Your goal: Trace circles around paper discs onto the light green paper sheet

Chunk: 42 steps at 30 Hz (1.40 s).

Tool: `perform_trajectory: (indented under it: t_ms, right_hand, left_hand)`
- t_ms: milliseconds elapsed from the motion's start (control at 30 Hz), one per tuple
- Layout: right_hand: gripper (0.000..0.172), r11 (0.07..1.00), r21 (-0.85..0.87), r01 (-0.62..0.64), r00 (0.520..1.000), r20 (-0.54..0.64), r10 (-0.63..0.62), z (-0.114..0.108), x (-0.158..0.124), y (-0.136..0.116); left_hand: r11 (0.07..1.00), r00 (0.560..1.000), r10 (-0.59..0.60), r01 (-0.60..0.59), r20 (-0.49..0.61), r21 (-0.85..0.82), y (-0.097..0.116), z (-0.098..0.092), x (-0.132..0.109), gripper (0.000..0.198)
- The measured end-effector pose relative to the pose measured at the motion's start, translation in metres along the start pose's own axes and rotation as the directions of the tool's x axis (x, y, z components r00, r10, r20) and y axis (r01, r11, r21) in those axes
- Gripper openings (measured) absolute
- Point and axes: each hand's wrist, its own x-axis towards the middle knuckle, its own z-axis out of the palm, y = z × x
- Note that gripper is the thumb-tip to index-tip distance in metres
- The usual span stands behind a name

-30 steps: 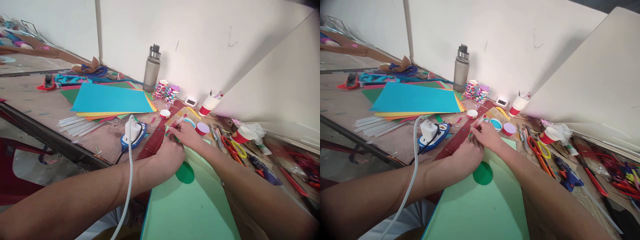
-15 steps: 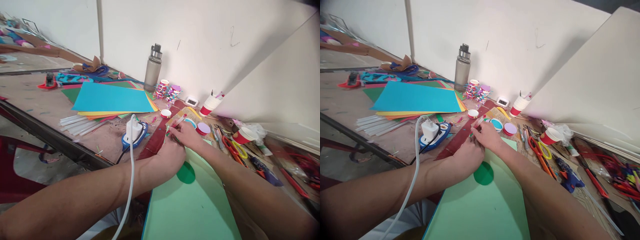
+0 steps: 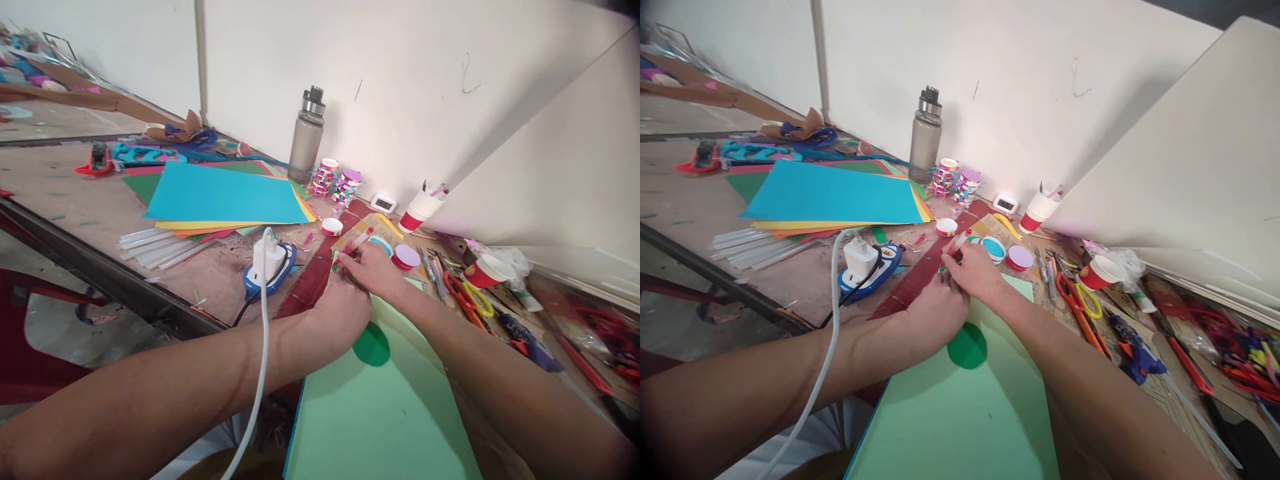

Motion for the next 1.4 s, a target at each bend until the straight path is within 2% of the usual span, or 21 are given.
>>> perform_trajectory:
  t_ms: [333, 533, 900, 1067, 1167, 1300, 1400]
  right_hand:
    - [0.011, 0.998, -0.07, 0.005, 0.998, -0.057, -0.009, 0.001, 0.001, -0.001]
    - [0.009, 0.99, -0.144, 0.0, 0.999, -0.043, -0.006, 0.001, 0.003, -0.003]
    - [0.009, 0.986, -0.167, 0.003, 0.998, -0.059, -0.013, 0.003, 0.003, -0.001]
    - [0.01, 0.993, -0.117, 0.016, 0.998, -0.052, -0.022, 0.003, 0.002, -0.001]
    - [0.011, 0.999, -0.033, 0.002, 0.998, -0.07, -0.004, 0.001, -0.001, 0.0]
    - [0.014, 0.988, 0.156, -0.01, 0.984, -0.174, 0.037, -0.014, -0.011, 0.005]
    - [0.019, 0.955, 0.297, 0.016, 0.957, -0.282, 0.072, -0.031, -0.027, 0.013]
  left_hand:
    - [0.998, 0.998, -0.002, 0.006, 0.064, -0.06, -0.002, -0.007, 0.001, 0.032]
    - [0.998, 0.998, 0.0, 0.004, 0.058, -0.064, -0.001, -0.004, 0.001, 0.031]
    - [0.997, 0.996, 0.003, 0.003, 0.088, -0.072, -0.002, -0.006, 0.003, 0.029]
    - [0.997, 0.992, 0.022, -0.012, 0.12, -0.082, -0.003, -0.009, 0.003, 0.029]
    - [0.996, 0.995, 0.026, -0.018, 0.101, -0.082, -0.004, -0.01, 0.001, 0.03]
    - [0.995, 0.997, 0.036, -0.03, 0.064, -0.091, -0.007, -0.006, 0.0, 0.027]
    - [0.992, 0.992, 0.076, -0.065, 0.096, -0.106, -0.011, -0.008, 0.001, 0.025]
